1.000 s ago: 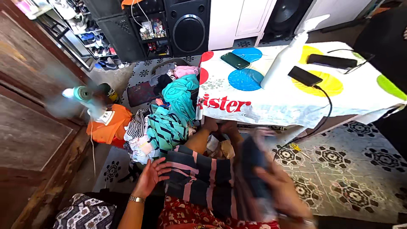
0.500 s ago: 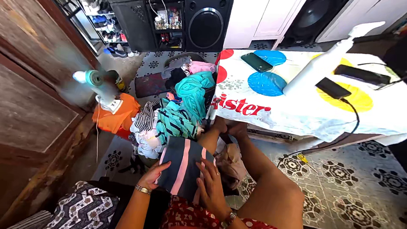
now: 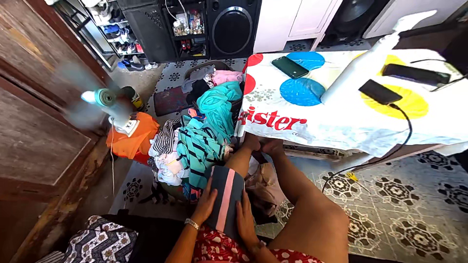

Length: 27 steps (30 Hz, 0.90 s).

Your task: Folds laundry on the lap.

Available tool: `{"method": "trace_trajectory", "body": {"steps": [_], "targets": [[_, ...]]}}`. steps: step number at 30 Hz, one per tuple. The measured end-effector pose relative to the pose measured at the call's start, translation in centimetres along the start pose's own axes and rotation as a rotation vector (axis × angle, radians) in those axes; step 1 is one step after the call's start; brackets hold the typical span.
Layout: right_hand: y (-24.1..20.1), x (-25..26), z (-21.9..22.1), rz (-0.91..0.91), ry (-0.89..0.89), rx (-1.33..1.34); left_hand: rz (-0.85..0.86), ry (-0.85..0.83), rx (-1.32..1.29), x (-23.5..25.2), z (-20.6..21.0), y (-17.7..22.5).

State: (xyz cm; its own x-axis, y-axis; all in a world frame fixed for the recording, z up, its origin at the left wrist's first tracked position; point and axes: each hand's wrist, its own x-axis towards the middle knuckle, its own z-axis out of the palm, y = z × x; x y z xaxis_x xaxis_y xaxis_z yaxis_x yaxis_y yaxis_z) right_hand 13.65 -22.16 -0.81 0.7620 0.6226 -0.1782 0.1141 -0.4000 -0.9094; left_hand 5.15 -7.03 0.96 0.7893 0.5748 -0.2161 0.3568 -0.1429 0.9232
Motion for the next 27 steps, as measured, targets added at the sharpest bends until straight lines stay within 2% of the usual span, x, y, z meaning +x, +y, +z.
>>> {"method": "trace_trajectory", "body": {"steps": [2,4,5,7,10,12,14,16,17,19,21,24,27], "targets": [[0.9,0.1,-2.0,0.397,-0.076,0.276,-0.193,-0.052,-0.111,0.0,-0.9,-0.5],[1.9,1.0,-3.8,0.627,-0.098,0.471,-0.242,-0.039,-0.028,0.0,-1.7,-0.5],[2.1,1.3,-4.8,0.666,-0.097,0.542,-0.202,0.01,0.074,-0.5,-2.0,-0.5],[1.5,1.9,-7.3,0.665,-0.08,0.681,0.022,0.091,0.248,-2.6,-2.3,0.4],[-1.6,2.9,-10.9,0.603,-0.058,0.804,0.405,0.072,0.369,-6.2,-1.1,3.9],[-5.0,2.5,-11.5,0.553,-0.034,0.847,0.558,0.064,0.449,-8.0,1.4,5.4],[-8.2,1.3,-11.0,0.465,-0.021,0.883,0.645,0.153,0.527,-7.8,4.0,5.6],[-9.2,0.2,-10.7,0.304,-0.083,0.824,0.662,0.274,0.505,-6.2,5.1,5.5],[-8.6,-0.2,-11.0,0.193,-0.132,0.703,0.65,0.308,0.487,-5.3,4.9,5.8],[-5.5,-0.5,-12.6,-0.032,-0.153,0.299,0.582,0.272,0.397,-3.8,3.9,6.7],[-2.5,-0.4,-14.8,-0.089,-0.069,-0.002,0.505,0.162,0.242,-2.7,2.3,7.9],[-0.8,0.6,-16.4,-0.102,0.021,-0.061,0.517,-0.004,0.086,-2.5,-0.3,9.7],[-2.6,3.8,-15.1,-0.308,-0.095,0.12,0.543,-0.088,-0.057,-2.6,-2.7,12.3]]}}
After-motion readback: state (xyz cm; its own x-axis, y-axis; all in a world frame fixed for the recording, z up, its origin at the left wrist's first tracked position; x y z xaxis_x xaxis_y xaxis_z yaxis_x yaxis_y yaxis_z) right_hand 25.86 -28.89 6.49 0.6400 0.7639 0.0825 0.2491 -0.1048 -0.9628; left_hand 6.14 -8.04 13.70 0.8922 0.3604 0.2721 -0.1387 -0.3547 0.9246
